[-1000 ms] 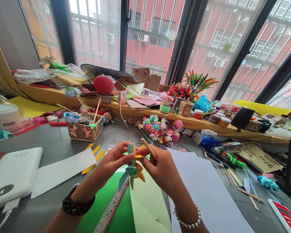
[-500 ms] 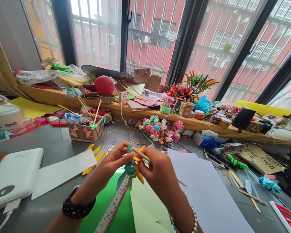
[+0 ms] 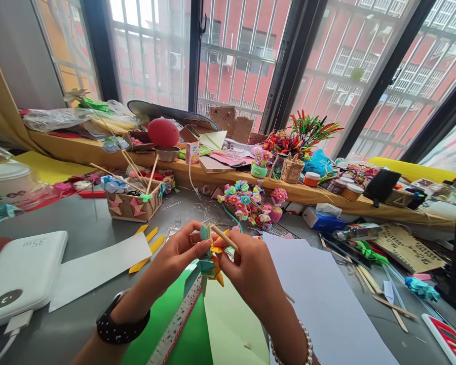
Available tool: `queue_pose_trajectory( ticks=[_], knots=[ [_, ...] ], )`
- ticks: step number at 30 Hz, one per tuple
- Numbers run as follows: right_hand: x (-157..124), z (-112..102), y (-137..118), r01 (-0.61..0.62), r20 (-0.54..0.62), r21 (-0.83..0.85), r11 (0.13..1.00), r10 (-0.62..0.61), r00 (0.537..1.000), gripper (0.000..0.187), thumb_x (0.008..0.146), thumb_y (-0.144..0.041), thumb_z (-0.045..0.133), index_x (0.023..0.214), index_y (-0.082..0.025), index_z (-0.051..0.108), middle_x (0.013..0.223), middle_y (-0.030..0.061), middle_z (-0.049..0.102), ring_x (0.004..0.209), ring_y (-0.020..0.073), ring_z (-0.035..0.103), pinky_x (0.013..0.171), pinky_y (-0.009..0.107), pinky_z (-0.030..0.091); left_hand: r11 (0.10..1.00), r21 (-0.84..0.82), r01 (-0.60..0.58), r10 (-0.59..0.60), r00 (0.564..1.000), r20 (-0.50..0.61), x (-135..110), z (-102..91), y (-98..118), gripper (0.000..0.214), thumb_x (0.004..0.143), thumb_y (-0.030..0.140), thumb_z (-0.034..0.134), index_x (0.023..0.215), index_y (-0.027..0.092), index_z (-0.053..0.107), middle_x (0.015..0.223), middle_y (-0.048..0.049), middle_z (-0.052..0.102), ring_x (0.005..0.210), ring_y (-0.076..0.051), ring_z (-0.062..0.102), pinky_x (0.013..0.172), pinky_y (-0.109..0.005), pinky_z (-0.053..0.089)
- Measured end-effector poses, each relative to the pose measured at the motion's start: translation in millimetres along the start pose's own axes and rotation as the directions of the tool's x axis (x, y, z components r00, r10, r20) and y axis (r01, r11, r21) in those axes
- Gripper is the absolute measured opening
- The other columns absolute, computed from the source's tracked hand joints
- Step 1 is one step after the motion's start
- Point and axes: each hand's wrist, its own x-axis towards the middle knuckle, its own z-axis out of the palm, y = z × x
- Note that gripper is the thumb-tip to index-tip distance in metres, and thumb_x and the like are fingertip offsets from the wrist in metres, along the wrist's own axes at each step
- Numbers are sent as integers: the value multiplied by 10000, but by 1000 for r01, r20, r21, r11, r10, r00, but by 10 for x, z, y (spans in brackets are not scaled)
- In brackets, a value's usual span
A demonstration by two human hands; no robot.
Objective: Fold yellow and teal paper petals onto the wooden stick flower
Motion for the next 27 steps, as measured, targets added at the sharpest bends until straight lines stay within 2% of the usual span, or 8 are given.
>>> queue_pose_trajectory(
  ticks=[3, 6, 10, 14, 17, 19, 23, 27],
  knots=[
    [-12, 25, -30, -33, -20, -55, 998, 32, 999, 117, 674, -108, 521, 711, -171, 612, 463, -70, 447, 404, 69, 354, 422, 179, 271, 1000, 25, 7, -7, 1000, -7, 5, -7, -22, 200, 741, 306, 584, 812, 175, 452, 722, 1, 604, 661, -139, 570, 601, -248, 428],
    [-24, 39, -47, -11, -40, -119, 993, 6, 999, 116, 673, -102, 520, 693, -175, 608, 479, -60, 470, 421, 78, 384, 427, 183, 287, 999, 33, 3, -2, 1000, -21, 10, -13, -41, 196, 741, 295, 584, 805, 177, 440, 689, 13, 588, 649, -128, 551, 578, -229, 411],
    [-18, 29, -30, 104, -55, -107, 989, -110, 992, 143, 687, -79, 518, 701, -186, 612, 547, -39, 555, 476, 90, 480, 454, 179, 352, 1000, -7, -12, 12, 999, -38, 9, -13, -13, 206, 706, 299, 620, 762, 173, 466, 662, 29, 546, 615, -105, 517, 566, -209, 401],
    [-1, 21, 10, 264, -115, 20, 964, -260, 959, 186, 761, -100, 501, 777, -203, 655, 784, 16, 654, 662, 108, 604, 584, 190, 460, 996, -93, -11, 3, 996, -84, -7, -20, 42, 262, 751, 419, 528, 698, 163, 518, 649, 15, 520, 625, -118, 515, 632, -250, 430],
    [4, 29, 34, 312, -179, 24, 950, -303, 936, 154, 772, -150, 537, 789, -217, 674, 807, 33, 646, 669, 118, 624, 585, 213, 492, 987, -159, -23, 5, 993, -117, -20, -46, 54, 308, 749, 476, 503, 781, 174, 557, 705, -5, 573, 659, -140, 547, 663, -279, 437],
    [6, 35, 48, 335, -206, -4, 942, -328, 922, 147, 764, -150, 553, 787, -221, 679, 786, 34, 635, 658, 121, 623, 566, 218, 499, 986, -163, -25, 9, 995, -96, -23, -71, 49, 367, 708, 498, 546, 894, 183, 570, 773, -24, 609, 699, -160, 566, 676, -289, 437],
    [10, 43, 65, 353, -242, -43, 935, -353, 904, 159, 752, -124, 565, 811, -212, 684, 772, 36, 626, 660, 124, 618, 550, 215, 498, 998, -63, 20, -23, 999, -43, -5, -102, 31, 372, 628, 349, 690, 948, 182, 601, 786, -10, 630, 745, -152, 566, 677, -245, 422],
    [12, 44, 73, 381, -251, -48, 923, -380, 890, 196, 774, -107, 522, 813, -203, 689, 767, 40, 620, 649, 118, 609, 541, 206, 489, 1000, -22, 4, -5, 999, -33, 8, -82, 24, 189, 687, 283, 648, 845, 179, 647, 768, 2, 633, 765, -143, 561, 691, -228, 417]
  ],
)
